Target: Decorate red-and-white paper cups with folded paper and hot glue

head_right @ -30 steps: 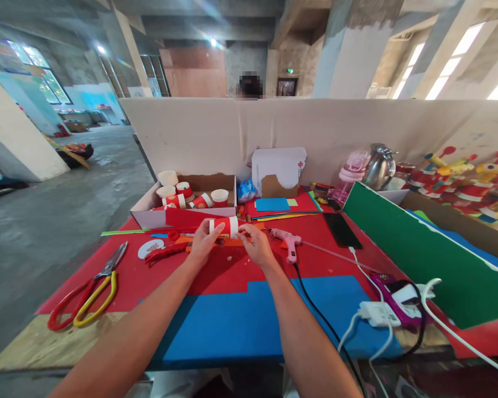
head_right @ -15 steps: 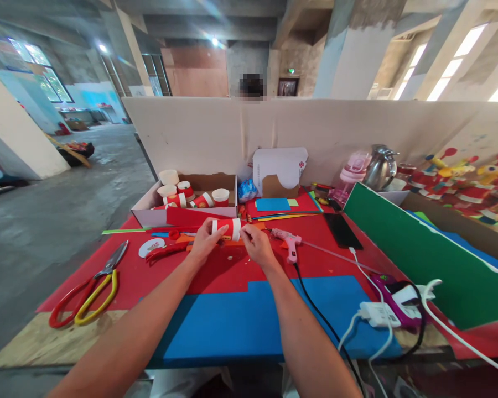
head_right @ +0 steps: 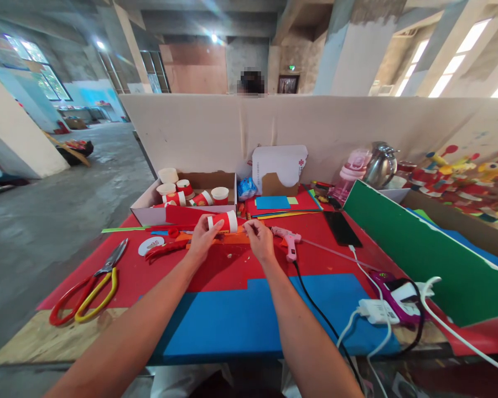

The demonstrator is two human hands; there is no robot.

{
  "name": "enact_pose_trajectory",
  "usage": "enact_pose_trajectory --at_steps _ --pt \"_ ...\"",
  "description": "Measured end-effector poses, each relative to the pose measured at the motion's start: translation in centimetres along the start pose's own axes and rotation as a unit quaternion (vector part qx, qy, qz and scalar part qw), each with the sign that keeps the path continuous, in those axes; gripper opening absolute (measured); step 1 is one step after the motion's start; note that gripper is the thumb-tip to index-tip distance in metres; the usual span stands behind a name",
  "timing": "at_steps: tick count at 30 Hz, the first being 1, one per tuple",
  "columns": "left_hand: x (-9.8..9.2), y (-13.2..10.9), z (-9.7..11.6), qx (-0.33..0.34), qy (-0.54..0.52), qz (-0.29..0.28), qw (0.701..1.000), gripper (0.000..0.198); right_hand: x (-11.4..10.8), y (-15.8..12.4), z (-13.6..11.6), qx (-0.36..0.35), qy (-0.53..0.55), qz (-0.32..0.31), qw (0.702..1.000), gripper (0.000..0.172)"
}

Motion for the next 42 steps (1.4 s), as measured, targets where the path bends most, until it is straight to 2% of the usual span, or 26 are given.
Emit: enact_pose_trajectory --at_steps 5,8,13,15,18,25,35,38,42 --pt "0.5 -0.2 1.1 0.05 0.112 -0.032 0.992 0.041 0.5 0.1 1.2 0.056 0.07 -0.016 0.996 0.025" --pt "1.3 -0.8 2.1 0.084 0.166 -0.053 0.981 0.039 0.8 -0.1 1.9 0.081 0.155 -0.016 0.984 0.025" --pt "1.8 -1.3 2.4 0.107 0.145 -0.06 0.982 0.045 2.5 -1.1 4.7 0.2 0.354 -0.055 0.912 0.026" --pt "1.7 -1.2 2.0 0.101 0.118 -0.056 0.986 0.046 2.9 -1.4 5.3 0.23 0.388 -0.064 0.89 0.023" --pt "1.6 -1.2 1.7 0.1 0.091 -0.047 0.99 0.047 3.6 -1.7 5.5 0.256 0.406 -0.085 0.873 0.019" --pt "1.6 -1.1 1.3 0.073 0.025 -0.029 0.997 0.047 3.5 -1.4 5.2 0.243 0.426 -0.049 0.87 0.011" --pt "1.6 -1.0 1.0 0.058 -0.011 -0.032 0.998 0.048 3.6 -1.4 4.3 0.226 0.425 -0.069 0.874 0.012" --pt "1.5 -0.9 1.1 0.071 0.008 -0.036 0.997 0.047 3.6 -1.3 4.3 0.232 0.431 -0.062 0.87 0.011" --pt "1.4 -1.0 1.6 0.099 0.105 -0.031 0.989 0.048 3.3 -1.1 4.6 0.23 0.438 -0.025 0.869 0.01"
Point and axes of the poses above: each hand's wrist, its own y-axis towards the middle knuckle, its own x-axis out of the palm, z = x × y, the point moved 10 cm from there along y, towards the middle knuckle, and after that the axes turned 4 degrees about -z, right-handed, at the moved point
